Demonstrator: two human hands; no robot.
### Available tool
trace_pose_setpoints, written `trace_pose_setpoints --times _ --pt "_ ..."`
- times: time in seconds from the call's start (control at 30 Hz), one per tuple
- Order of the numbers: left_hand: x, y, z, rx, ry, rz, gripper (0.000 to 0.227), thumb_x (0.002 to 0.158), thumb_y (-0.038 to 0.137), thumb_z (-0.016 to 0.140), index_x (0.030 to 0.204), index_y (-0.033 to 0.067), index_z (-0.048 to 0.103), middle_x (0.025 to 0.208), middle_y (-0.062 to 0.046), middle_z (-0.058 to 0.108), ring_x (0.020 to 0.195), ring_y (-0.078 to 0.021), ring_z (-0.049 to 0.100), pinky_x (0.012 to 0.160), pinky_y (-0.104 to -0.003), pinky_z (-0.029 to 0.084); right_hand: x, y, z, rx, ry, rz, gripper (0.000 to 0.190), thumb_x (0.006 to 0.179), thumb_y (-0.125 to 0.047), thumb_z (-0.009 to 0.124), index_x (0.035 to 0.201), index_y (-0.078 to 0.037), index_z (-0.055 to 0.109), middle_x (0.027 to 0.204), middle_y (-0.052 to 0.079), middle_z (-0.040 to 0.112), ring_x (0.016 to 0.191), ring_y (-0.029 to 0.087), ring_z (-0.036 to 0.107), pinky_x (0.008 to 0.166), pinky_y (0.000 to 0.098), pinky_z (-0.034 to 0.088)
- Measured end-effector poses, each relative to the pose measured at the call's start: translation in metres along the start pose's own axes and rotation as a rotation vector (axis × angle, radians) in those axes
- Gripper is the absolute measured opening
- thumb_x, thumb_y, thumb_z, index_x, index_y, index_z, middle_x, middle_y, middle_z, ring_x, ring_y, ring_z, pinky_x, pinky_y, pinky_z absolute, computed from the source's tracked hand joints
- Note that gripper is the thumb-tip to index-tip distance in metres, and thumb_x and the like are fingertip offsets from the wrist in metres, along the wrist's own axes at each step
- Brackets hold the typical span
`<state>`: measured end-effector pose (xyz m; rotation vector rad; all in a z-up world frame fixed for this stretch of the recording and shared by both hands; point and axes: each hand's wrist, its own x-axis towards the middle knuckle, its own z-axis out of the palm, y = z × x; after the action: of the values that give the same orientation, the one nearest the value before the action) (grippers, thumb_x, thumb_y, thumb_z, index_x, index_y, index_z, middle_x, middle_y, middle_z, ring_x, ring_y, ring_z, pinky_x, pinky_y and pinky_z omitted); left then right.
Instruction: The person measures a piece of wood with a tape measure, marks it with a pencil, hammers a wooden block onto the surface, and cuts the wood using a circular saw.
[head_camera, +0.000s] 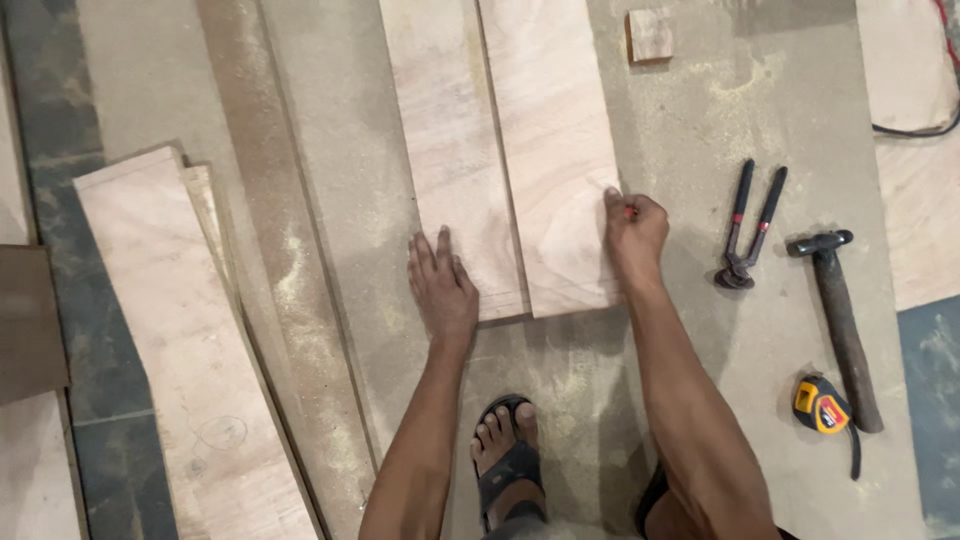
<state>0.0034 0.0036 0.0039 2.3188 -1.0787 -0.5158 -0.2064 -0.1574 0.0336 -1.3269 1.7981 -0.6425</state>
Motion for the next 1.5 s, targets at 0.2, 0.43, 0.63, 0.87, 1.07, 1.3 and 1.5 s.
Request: trace_pose_setpoints --times 0.2,0.43,0.63,0.87,1.07,1.3,1.5 --pt "0.012 -0.007 0.005 -0.038 -0.007 0.050 0.049 0.105 0.013 0.042 0.154 0.0111 0.041 0.165 -0.023 0.026 0.155 -0.0390 0.018 0.125 -0.051 0.018 -0.038 0.016 -0.005 -0.109 0.012 -0.186 0.054 0.100 -0.044 0.067 0.082 0.008 0.065 0.065 0.006 0.054 0.063 0.016 0.048 0.057 0.0329 0.043" --pt "0.031 -0.009 0.017 -0.304 0.119 0.065 0.051 0.106 0.006 0.039 0.157 0.0029 0.037 0.163 -0.023 0.034 0.154 -0.0390 0.027 0.127 -0.049 0.023 -0.033 -0.013 0.028 0.004 -0.053 -0.190 0.039 0.100 -0.033 0.064 0.090 0.004 0.070 0.065 0.008 0.058 0.061 0.016 0.050 0.057 0.0342 0.045" --pt "0.030 -0.017 0.004 -0.524 0.148 0.017 0.042 0.109 0.013 0.045 0.149 0.0005 0.048 0.155 -0.023 0.049 0.149 -0.0363 0.043 0.122 -0.044 0.033 -0.043 -0.010 0.076 -0.001 -0.028 -0.299 0.034 0.100 -0.027 0.067 0.091 0.005 0.069 0.067 0.014 0.062 0.061 0.020 0.055 0.062 0.0357 0.049" --pt "0.003 -0.023 0.001 -0.350 0.070 0.203 0.047 0.106 0.012 0.050 0.151 0.0010 0.047 0.156 -0.022 0.048 0.152 -0.0367 0.040 0.126 -0.046 0.031 -0.058 0.009 0.084 0.105 -0.031 -0.237 0.024 0.101 -0.019 0.067 0.103 0.004 0.066 0.075 0.012 0.065 0.065 0.019 0.058 0.062 0.0351 0.050" --pt "0.015 -0.019 0.007 -0.334 -0.037 0.162 0.054 0.104 0.010 0.050 0.157 0.0024 0.038 0.162 -0.026 0.037 0.152 -0.0403 0.034 0.124 -0.048 0.027 -0.042 0.019 0.103 0.170 0.073 -0.353 0.015 0.104 -0.011 0.067 0.109 0.003 0.064 0.090 0.012 0.071 0.082 0.019 0.065 0.077 0.0340 0.055" --pt "0.030 -0.025 0.030 -0.264 0.034 0.279 0.060 0.102 0.006 0.050 0.159 -0.0003 0.032 0.164 -0.025 0.035 0.155 -0.0390 0.028 0.127 -0.051 0.021 -0.032 0.025 0.103 0.125 -0.002 -0.412 0.026 0.097 -0.001 0.065 0.122 0.001 0.058 0.105 0.016 0.073 0.096 0.025 0.073 0.084 0.0340 0.058" --pt "0.030 -0.012 0.028 -0.238 0.072 0.201 0.056 0.104 0.007 0.048 0.159 0.0015 0.036 0.164 -0.023 0.038 0.156 -0.0368 0.031 0.127 -0.051 0.024 -0.032 0.029 0.112 0.252 -0.001 -0.368 0.029 0.096 0.002 0.064 0.124 0.001 0.057 0.113 0.017 0.072 0.105 0.024 0.072 0.091 0.0341 0.058"
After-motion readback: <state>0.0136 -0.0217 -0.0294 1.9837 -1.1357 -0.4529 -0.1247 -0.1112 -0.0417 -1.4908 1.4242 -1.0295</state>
